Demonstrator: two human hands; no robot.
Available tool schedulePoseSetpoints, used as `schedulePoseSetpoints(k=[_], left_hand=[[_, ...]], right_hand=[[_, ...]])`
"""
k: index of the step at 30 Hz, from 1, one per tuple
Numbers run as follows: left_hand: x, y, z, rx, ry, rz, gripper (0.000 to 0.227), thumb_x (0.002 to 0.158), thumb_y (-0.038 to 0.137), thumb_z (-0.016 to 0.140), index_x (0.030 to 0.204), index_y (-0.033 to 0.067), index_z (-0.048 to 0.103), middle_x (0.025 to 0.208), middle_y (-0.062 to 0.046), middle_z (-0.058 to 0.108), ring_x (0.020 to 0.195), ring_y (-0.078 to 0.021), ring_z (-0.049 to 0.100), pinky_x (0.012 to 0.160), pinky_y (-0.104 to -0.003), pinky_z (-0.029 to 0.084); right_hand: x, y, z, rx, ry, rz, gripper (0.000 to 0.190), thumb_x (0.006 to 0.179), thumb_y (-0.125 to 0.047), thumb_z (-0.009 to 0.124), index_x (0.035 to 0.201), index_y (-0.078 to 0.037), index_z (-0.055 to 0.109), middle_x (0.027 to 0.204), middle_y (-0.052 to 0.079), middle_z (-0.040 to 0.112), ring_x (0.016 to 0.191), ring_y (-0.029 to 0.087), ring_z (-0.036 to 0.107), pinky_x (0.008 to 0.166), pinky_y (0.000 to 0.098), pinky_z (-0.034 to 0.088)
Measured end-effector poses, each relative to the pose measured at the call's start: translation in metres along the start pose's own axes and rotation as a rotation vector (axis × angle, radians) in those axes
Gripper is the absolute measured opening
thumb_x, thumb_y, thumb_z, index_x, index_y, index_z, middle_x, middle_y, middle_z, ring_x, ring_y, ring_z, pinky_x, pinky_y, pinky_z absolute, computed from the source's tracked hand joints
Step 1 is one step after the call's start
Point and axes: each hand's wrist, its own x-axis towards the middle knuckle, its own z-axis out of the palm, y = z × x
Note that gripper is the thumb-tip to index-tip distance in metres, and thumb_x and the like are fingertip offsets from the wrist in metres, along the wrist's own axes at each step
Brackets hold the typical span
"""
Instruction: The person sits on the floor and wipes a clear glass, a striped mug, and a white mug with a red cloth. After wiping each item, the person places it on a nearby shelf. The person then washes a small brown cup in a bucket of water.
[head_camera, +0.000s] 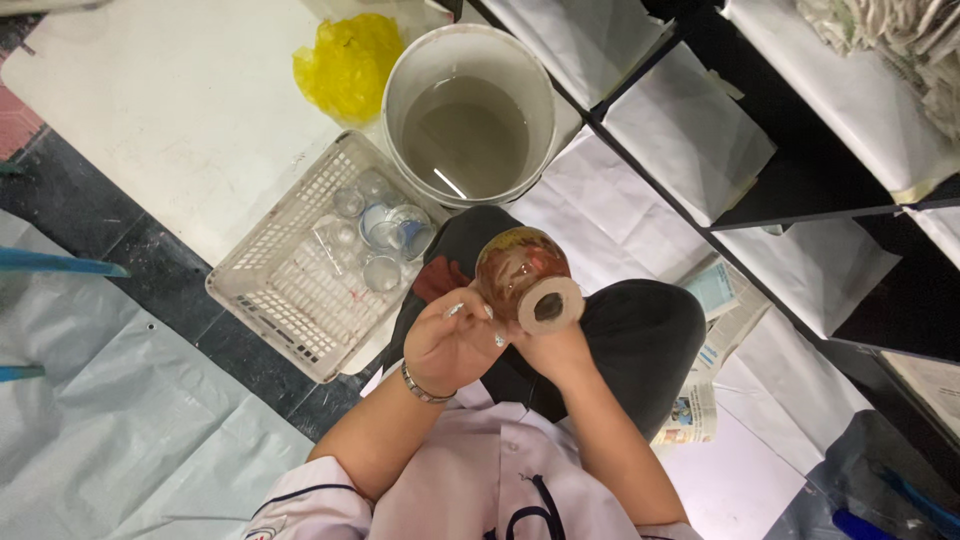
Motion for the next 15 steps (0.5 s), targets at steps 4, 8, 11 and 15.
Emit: schedulePoseSetpoints(k=[4,8,11,15], left_hand=[[0.007,0.0,0.006,0.154,-0.032,0.011,0.033,0.108,0.023,0.05,0.119,-0.0046,0.065,0.141,-0.014,0.054,0.136,-0.0272,0.053,0.119,-0.046,0.041],[0.011,-0.008,0.014,0.223,-0.024,-0.021,0.036,0.11,0.021,0.051,0.119,-0.0097,0.067,0.13,-0.017,0.057,0.123,-0.0304,0.06,0.11,-0.045,0.046],[0.022,-0.013,0.031,0.432,-0.047,-0.042,0.043,0.11,0.027,0.051,0.119,-0.0103,0.069,0.127,-0.017,0.058,0.119,-0.0292,0.061,0.106,-0.042,0.047],[0.04,0.001,0.063,1.123,-0.162,0.009,0.051,0.106,0.038,0.04,0.123,-0.0009,0.07,0.136,-0.017,0.063,0.117,-0.0261,0.065,0.105,-0.039,0.05]], right_hand=[[-0.024,-0.007,-0.055,0.1,0.503,-0.317,0.063,0.085,-0.013,0.077,0.143,-0.005,0.054,0.154,0.023,0.052,0.139,0.04,0.056,0.115,0.0464,0.046],[-0.038,-0.024,-0.093,0.563,0.478,-0.637,0.078,0.093,-0.032,0.076,0.159,-0.015,0.037,0.164,0.02,0.033,0.146,0.038,0.05,0.12,0.0454,0.045],[-0.036,-0.031,-0.093,0.624,0.459,-0.726,0.084,0.094,-0.041,0.076,0.161,-0.013,0.034,0.161,0.021,0.033,0.148,0.038,0.043,0.121,0.0476,0.041],[-0.046,-0.019,-0.075,0.825,0.622,-0.482,0.077,0.102,-0.036,0.074,0.159,-0.001,0.036,0.152,0.021,0.049,0.142,0.031,0.05,0.122,0.0448,0.041]])
